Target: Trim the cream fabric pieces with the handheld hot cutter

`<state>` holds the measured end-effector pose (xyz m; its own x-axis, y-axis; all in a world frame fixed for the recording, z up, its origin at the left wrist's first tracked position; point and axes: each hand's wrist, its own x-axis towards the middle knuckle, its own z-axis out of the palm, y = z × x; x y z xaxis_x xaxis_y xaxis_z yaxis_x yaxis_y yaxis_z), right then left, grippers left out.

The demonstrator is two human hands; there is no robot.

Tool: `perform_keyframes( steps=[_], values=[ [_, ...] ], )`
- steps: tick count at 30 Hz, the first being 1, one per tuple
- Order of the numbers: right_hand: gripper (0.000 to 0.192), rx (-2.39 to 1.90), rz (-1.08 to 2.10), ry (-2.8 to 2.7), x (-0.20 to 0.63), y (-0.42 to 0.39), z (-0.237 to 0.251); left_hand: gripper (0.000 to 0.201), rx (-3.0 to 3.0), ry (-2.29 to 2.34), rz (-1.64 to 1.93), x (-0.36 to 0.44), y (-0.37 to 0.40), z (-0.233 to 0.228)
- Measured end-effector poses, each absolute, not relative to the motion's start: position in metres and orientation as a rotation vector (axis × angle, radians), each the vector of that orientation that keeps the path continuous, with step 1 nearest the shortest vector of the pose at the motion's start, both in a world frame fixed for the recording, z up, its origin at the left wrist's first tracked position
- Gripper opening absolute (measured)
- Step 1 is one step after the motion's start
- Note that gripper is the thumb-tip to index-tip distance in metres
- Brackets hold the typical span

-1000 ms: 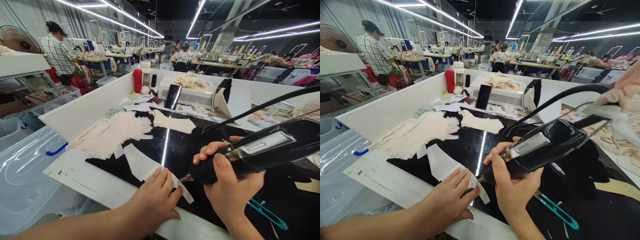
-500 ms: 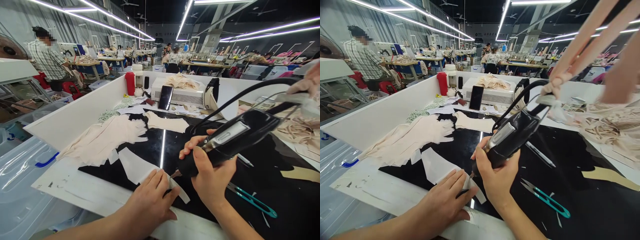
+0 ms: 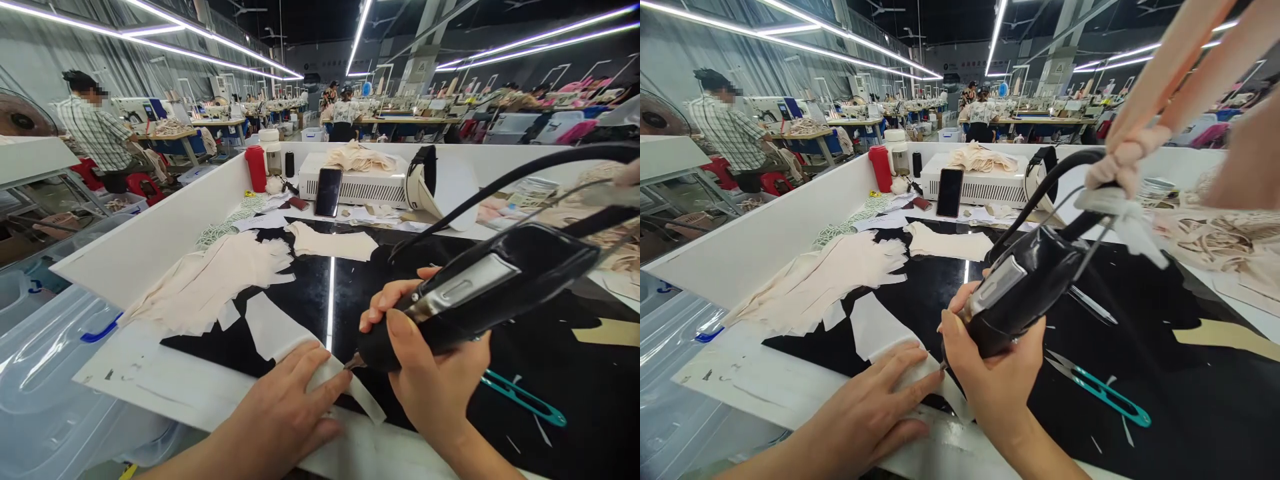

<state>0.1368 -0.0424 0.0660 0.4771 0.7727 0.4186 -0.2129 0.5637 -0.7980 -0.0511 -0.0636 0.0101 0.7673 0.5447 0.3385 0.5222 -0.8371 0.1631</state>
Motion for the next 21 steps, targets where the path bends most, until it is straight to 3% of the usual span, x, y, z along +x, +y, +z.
perform_keyframes(
  steps=[4,21],
  values=[
    [0.050,-0.728,0.672,-0.899,0.137,-0.046,0.066,0.063,2.898,0.869,0.619,-0.049,-0.066,0.006],
    [0.043,-0.713,0.668,-0.953,0.136,-0.034,0.060,0.074,2.896,0.842,0.682,-0.050,-0.068,-0.013]
  ],
)
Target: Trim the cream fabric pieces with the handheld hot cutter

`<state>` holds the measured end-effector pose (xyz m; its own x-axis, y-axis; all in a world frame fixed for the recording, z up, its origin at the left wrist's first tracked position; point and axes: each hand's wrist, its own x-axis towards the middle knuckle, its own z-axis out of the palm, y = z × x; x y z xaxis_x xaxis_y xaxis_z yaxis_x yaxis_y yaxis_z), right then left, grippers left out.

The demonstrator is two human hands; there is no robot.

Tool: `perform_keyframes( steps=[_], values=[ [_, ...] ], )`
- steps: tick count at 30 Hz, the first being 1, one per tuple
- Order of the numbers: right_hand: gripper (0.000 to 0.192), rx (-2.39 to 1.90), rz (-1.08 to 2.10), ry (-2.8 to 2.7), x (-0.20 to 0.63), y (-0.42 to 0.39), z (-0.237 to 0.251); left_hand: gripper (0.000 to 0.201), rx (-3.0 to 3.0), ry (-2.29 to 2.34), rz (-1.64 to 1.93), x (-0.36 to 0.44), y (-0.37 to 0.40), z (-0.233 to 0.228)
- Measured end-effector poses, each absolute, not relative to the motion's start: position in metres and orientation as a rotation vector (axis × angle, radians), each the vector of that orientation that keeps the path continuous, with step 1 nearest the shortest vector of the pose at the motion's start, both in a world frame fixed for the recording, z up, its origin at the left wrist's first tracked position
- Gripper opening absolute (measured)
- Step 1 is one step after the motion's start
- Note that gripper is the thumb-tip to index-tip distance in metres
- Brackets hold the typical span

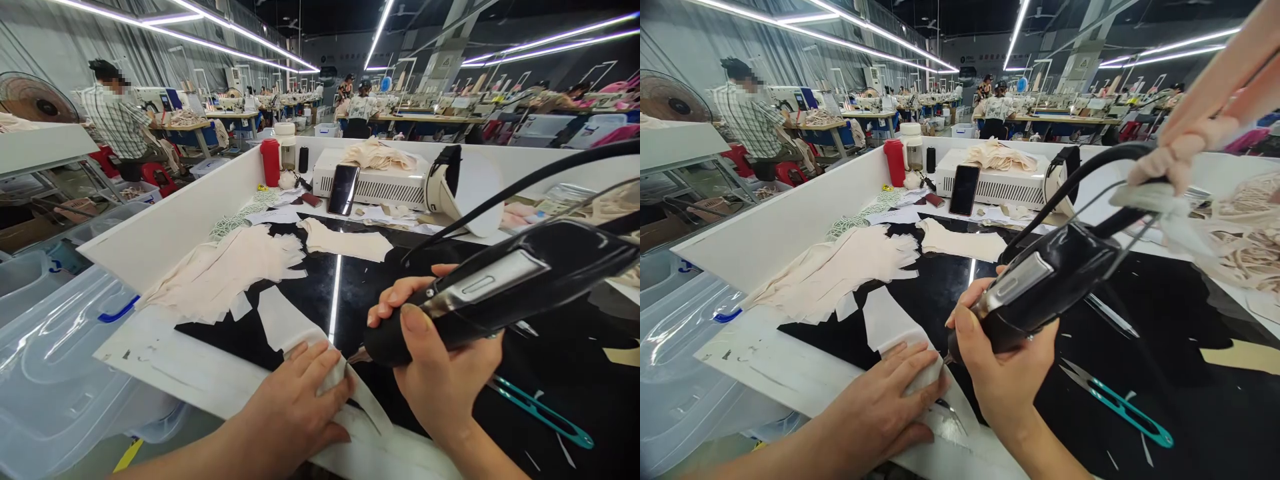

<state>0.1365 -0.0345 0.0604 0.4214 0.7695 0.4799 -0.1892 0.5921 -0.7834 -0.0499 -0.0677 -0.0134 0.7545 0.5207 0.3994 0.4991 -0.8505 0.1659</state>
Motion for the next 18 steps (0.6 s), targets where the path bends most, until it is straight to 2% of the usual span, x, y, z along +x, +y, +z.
perform_keyframes(
  steps=[14,18],
  values=[
    [0.043,-0.705,0.673,-0.953,0.133,-0.026,0.061,0.071,2.891,0.847,0.687,-0.048,-0.070,-0.014],
    [0.041,-0.723,0.678,-0.965,0.134,-0.023,0.060,0.055,2.822,0.825,0.611,-0.052,-0.066,0.004]
  ],
)
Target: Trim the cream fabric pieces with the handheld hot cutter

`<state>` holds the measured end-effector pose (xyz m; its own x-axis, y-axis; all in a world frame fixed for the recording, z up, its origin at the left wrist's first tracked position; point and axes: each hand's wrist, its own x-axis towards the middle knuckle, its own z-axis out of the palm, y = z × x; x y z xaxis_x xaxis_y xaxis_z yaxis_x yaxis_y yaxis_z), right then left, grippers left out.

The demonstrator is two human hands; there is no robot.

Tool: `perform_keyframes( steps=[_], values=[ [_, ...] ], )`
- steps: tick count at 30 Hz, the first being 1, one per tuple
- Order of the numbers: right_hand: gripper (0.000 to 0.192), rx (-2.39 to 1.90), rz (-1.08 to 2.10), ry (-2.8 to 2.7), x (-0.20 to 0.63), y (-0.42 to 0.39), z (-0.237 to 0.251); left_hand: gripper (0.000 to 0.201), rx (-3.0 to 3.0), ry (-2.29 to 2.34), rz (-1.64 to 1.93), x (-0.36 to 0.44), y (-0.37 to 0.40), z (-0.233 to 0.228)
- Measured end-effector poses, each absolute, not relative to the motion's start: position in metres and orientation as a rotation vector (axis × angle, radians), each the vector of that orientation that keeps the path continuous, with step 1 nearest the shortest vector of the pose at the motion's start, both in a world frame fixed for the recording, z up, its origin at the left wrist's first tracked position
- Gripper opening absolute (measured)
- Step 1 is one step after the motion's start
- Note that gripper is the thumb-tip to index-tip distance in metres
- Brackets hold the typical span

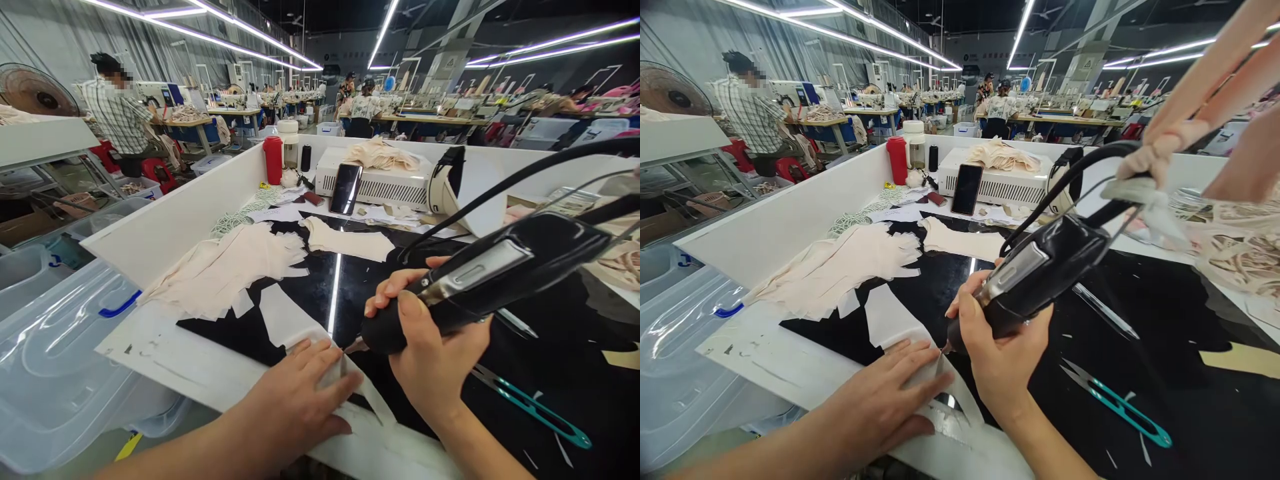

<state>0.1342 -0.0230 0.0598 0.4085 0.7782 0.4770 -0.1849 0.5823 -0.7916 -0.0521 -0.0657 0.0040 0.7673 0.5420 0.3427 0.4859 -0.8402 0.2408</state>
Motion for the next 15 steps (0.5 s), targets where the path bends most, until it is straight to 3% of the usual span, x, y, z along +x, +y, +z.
perform_keyframes(
  steps=[3,10,15],
  values=[
    [0.043,-0.721,0.660,-0.979,0.139,-0.019,0.062,0.036,2.719,0.844,0.551,-0.061,-0.056,0.018],
    [0.055,-0.820,0.643,-1.048,0.165,-0.015,0.083,0.054,2.896,0.861,0.427,-0.077,-0.033,0.018],
    [0.052,-0.816,0.628,-1.058,0.174,-0.029,0.089,0.038,3.011,1.059,0.359,-0.056,-0.036,0.019]
  ],
)
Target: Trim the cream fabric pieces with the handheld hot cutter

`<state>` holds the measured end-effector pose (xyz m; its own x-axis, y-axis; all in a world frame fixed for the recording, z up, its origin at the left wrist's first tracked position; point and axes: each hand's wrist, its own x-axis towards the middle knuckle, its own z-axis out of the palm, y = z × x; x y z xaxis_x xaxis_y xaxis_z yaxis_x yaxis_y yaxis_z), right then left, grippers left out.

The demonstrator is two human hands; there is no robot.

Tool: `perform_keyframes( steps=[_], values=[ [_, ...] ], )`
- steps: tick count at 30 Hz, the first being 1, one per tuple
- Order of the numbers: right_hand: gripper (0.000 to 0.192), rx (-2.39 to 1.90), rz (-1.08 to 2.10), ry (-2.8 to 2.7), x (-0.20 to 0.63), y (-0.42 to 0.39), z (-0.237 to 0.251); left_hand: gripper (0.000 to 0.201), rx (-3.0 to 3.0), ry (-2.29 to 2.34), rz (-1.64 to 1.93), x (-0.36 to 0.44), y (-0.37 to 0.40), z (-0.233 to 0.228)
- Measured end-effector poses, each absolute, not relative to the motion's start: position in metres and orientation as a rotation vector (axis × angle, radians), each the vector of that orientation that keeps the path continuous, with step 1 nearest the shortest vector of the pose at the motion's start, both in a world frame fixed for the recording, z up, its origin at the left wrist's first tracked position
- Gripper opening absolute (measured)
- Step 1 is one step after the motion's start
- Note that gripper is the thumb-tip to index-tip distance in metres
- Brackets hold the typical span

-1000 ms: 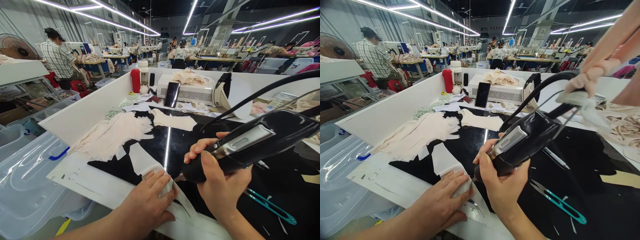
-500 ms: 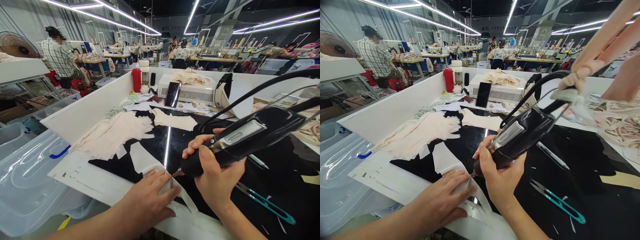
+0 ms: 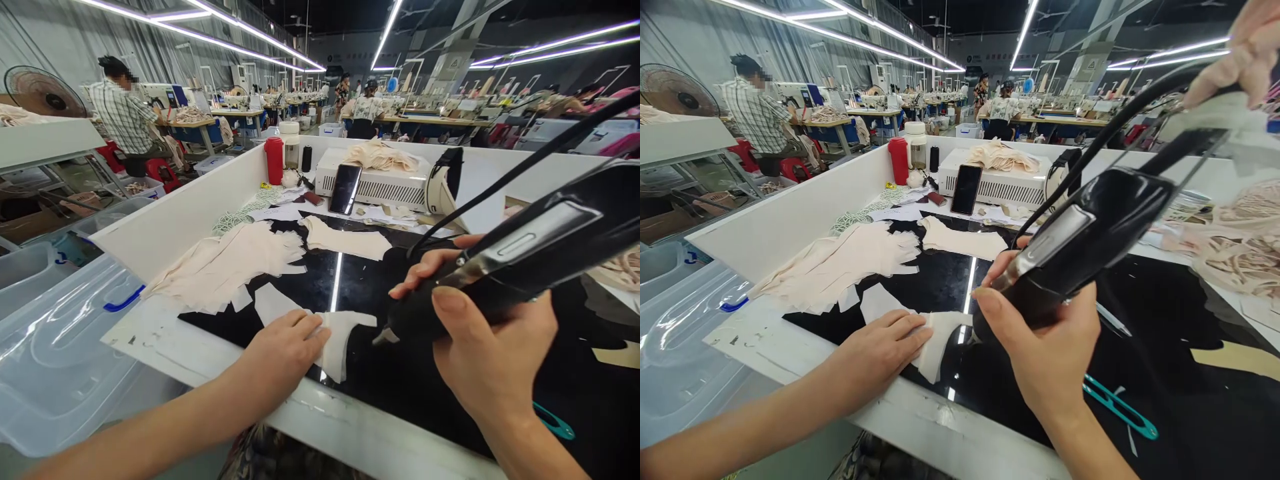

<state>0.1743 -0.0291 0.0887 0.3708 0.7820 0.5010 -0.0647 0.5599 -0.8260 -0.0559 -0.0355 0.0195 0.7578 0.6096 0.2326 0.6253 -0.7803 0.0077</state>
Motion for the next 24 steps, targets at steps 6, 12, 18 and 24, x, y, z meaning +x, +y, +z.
perform_keyframes(
  steps=[6,12,18,24],
  values=[
    [0.043,-0.708,0.687,-0.949,0.170,-0.048,0.081,0.018,-2.774,-1.208,-0.173,-0.034,-0.042,0.027],
    [0.038,-0.671,0.705,-0.960,0.166,-0.048,0.070,0.023,-2.742,-1.240,-0.139,-0.034,-0.045,0.029],
    [0.040,-0.675,0.688,-0.973,0.162,-0.045,0.063,0.027,-2.738,-1.218,-0.122,-0.037,-0.047,0.028],
    [0.040,-0.664,0.699,-0.959,0.161,-0.044,0.060,0.031,-2.695,-1.206,-0.183,-0.040,-0.050,0.025]
  ],
)
